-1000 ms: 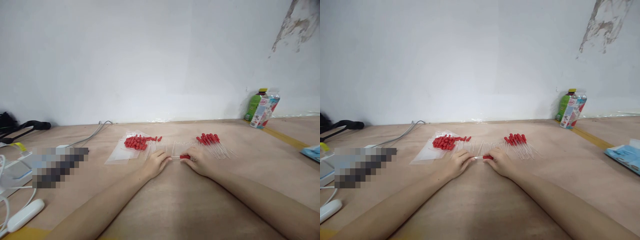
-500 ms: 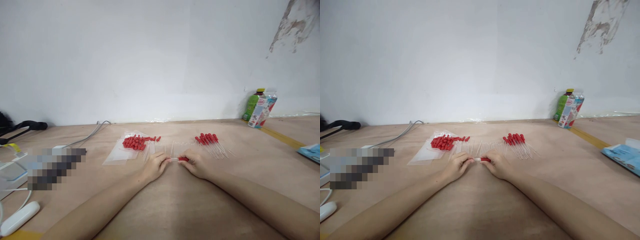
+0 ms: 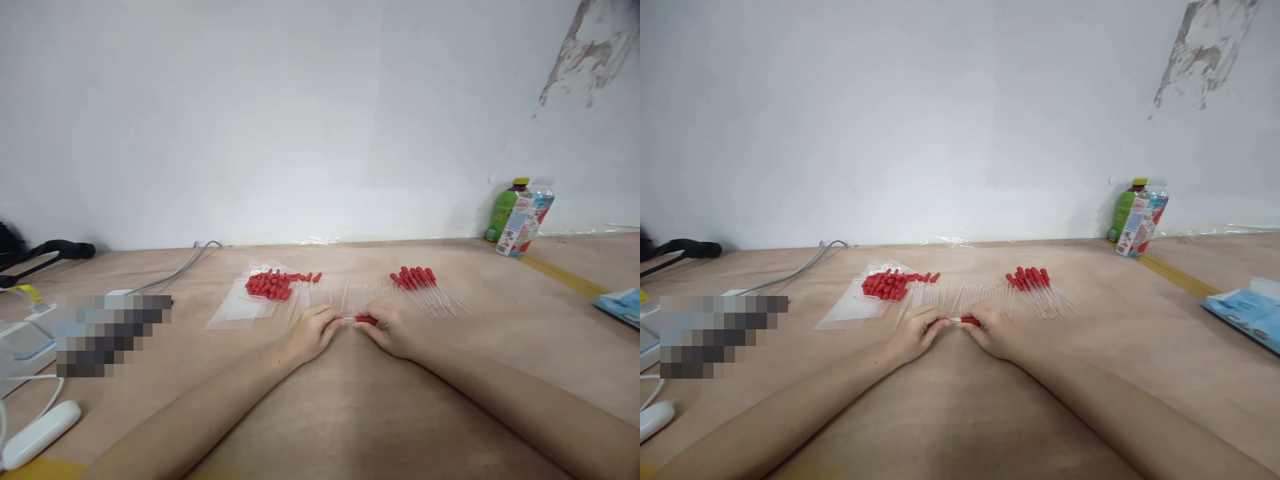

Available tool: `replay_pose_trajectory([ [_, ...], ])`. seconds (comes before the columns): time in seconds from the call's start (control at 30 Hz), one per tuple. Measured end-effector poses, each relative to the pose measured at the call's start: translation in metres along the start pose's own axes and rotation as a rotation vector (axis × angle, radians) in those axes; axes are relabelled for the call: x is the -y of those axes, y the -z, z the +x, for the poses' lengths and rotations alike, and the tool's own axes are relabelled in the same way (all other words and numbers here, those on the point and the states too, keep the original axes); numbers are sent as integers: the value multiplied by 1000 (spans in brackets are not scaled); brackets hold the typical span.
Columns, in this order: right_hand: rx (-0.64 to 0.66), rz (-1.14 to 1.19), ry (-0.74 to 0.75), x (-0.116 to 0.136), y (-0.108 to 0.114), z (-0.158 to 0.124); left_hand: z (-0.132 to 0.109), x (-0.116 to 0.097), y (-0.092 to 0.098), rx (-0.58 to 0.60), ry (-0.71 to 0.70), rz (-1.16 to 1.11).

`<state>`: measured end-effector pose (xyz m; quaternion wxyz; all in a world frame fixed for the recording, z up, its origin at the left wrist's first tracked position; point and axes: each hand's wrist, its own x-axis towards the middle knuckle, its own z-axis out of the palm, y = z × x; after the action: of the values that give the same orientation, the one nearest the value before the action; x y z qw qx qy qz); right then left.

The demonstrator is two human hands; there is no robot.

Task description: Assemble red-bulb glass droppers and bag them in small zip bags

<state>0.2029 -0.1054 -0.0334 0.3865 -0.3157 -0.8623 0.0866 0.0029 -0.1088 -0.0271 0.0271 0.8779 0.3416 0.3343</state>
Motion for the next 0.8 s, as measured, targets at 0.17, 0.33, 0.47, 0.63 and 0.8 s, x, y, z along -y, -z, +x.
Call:
replay_pose_trajectory([
  [0.17,-2,6,23,3,4,0,-1,0,0,17,-3,-15],
  [0.33,26,175,-7,1,11,8,1,-2,2,5,55,-39],
  [0.47,-83,292,-131,-12,25,19,2,-4,7,-63,39,-25],
  [0.63,-330,496,-469,-43,71,36,12,-3,1,-82,50,72],
  [0.8,-528,363,-593,-81,115,48,46,-10,-28,14,-17,141],
])
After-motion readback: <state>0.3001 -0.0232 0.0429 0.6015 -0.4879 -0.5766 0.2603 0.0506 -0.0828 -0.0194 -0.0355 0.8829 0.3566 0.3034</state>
